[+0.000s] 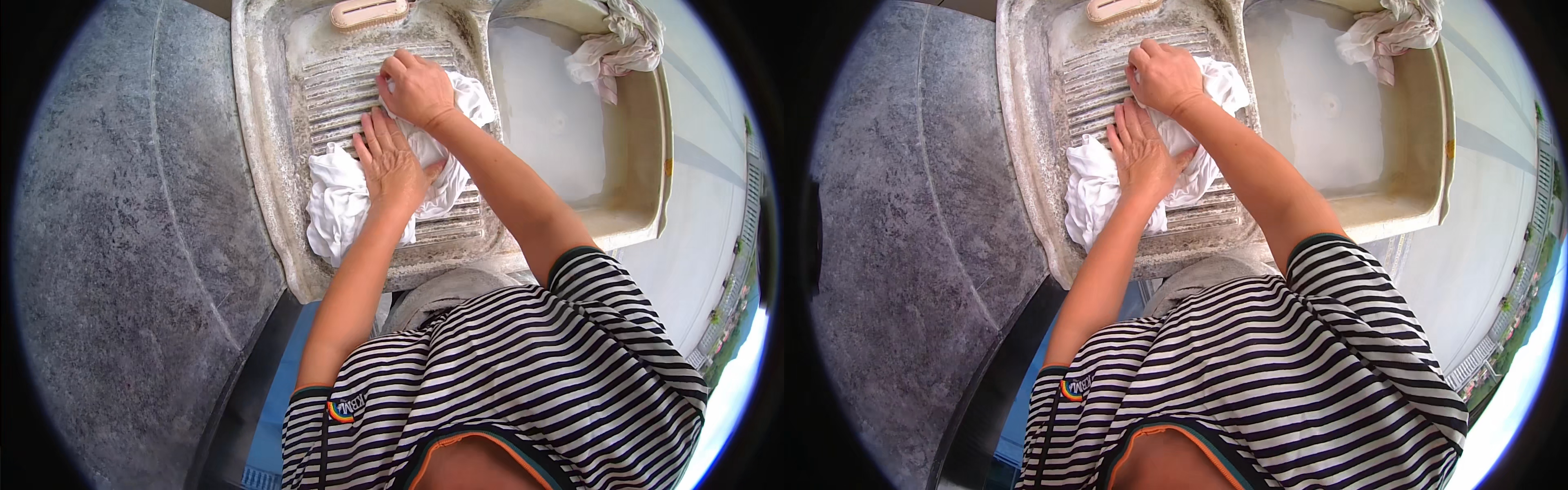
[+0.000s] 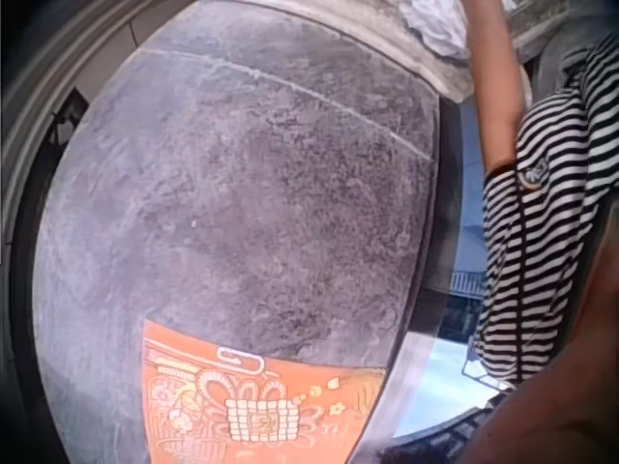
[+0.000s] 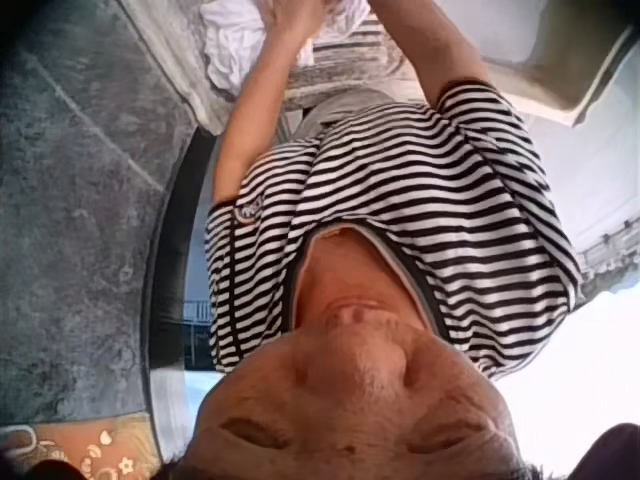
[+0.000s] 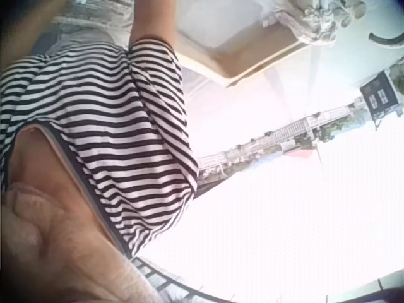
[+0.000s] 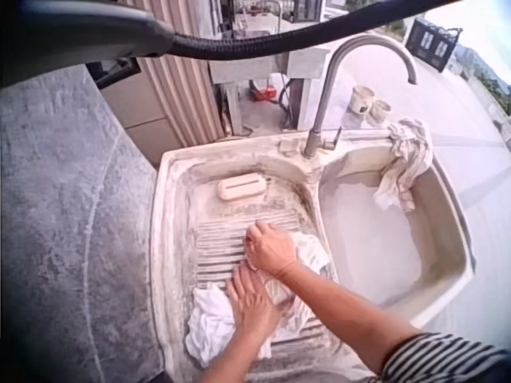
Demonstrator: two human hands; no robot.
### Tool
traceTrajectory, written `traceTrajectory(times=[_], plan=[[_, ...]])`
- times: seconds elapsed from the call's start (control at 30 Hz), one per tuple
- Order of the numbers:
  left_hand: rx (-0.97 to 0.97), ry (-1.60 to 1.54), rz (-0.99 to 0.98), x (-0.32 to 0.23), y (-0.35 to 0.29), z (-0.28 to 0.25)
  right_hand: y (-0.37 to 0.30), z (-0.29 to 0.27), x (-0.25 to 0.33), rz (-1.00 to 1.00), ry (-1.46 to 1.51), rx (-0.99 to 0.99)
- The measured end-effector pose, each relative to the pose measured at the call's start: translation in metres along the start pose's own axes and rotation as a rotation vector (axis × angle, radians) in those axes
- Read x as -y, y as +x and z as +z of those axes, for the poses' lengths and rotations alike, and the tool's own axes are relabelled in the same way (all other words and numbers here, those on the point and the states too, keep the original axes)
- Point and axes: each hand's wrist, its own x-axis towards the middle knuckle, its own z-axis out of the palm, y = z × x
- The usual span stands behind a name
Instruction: The person hand-washes a white t-shirt in a utility sink using a brush and soap. They scrub the garment on the washboard, rinse it under running water, and wring it out repeatedly.
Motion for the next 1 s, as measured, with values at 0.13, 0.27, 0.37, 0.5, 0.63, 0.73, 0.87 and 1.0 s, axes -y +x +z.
traceTrajectory(times=[0.13, 0.27, 0.37, 0.5, 0.63, 0.73, 0.87, 1.0], plan=[[-0.131, -0.128, 0.089, 0.007, 0.000, 0.000, 0.049, 0.023, -0.021, 0.194, 0.047, 0.098], [-0.241, -0.344, 0.010, 0.029, -0.002, -0.003, 0.071, -0.007, -0.038, 0.334, 0.354, 0.232], [-0.149, -0.605, -0.219, 0.055, -0.009, -0.020, 0.094, -0.074, -0.050, 0.236, 0.393, 0.065], [-0.181, -0.747, -0.053, 0.047, -0.030, -0.099, 0.103, -0.091, -0.070, 0.024, 0.287, -0.226], [-0.160, -1.102, -0.185, 0.030, -0.041, -0.126, 0.087, -0.097, -0.064, 0.043, 0.067, -0.385], [-0.156, -0.695, -0.232, 0.035, -0.034, -0.070, 0.034, -0.098, -0.034, 0.050, 0.293, -0.103], [-0.288, -0.031, 0.068, 0.023, -0.034, -0.061, -0.071, -0.084, -0.023, -0.258, 0.255, 0.188], [-0.136, -1.123, -0.204, 0.049, -0.029, -0.073, -0.090, -0.085, -0.042, -0.229, 0.307, 0.200]])
